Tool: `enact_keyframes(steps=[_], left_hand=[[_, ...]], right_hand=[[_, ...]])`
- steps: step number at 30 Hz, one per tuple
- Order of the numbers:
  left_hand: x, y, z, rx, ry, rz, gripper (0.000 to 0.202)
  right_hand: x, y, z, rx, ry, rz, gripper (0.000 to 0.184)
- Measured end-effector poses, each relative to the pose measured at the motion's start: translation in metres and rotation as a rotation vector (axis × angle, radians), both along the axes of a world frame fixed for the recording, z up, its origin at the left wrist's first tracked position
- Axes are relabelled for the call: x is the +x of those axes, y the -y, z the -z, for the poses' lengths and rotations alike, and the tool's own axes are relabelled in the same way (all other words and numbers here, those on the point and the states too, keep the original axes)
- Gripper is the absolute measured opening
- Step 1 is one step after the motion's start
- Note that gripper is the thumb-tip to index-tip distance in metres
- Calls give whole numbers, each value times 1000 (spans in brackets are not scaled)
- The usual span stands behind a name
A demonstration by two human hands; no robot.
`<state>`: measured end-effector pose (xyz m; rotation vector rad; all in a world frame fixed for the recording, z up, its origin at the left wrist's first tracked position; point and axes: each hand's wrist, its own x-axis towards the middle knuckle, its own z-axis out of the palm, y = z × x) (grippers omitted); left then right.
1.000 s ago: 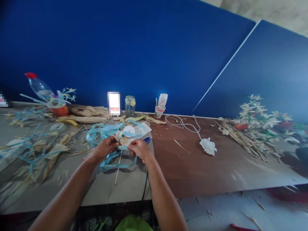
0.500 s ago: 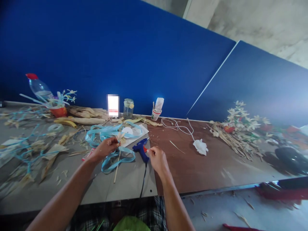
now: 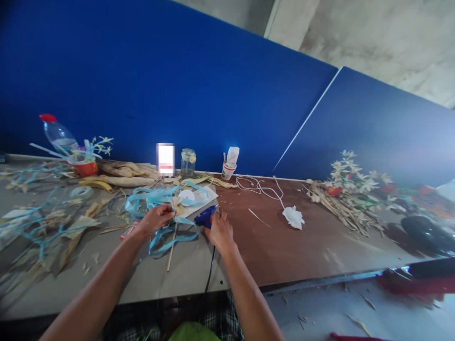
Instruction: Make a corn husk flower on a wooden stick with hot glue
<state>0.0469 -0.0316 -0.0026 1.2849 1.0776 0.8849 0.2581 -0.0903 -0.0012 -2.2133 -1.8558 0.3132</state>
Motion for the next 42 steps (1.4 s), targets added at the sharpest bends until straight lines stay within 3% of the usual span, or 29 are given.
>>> enact_keyframes(steps=[5, 10, 12, 14, 16, 18, 21, 24, 31, 38, 42], left_hand=[[-1, -2, 3, -1, 21, 5, 26], [-2, -4, 4, 17, 41, 4, 24], [-1, -5, 5, 32, 35, 9, 23], [-1, -6, 6, 44, 18, 11, 22], [-1, -6, 6, 57, 8, 6, 20], [-2, -5, 7, 72, 2, 1, 19], [-3, -5, 7, 79, -24, -3, 18], [-3, -5, 7, 63, -33, -10, 19], [-3, -6, 9, 102, -41, -33, 18], [-5, -8, 13, 140, -67, -30, 20], [-6, -8, 12, 151, -81, -33, 20]], right_hand=[[1, -11, 6, -69, -14, -63, 37], [19, -13, 12, 169, -256, -21, 19], [31, -11, 10, 299, -477, 78, 18], [40, -7, 4, 368, -851, 169, 25], [42, 1, -7, 397, -1247, 151, 32], [35, 12, -18, 364, -1425, 27, 33], [12, 33, -27, 182, -1335, -146, 30], [-12, 46, -20, 87, -1175, -252, 32], [-29, 47, 10, 103, -1168, -247, 39], [-36, 52, 5, 44, -1093, -208, 45], [-36, 52, 7, 70, -1043, -231, 40]])
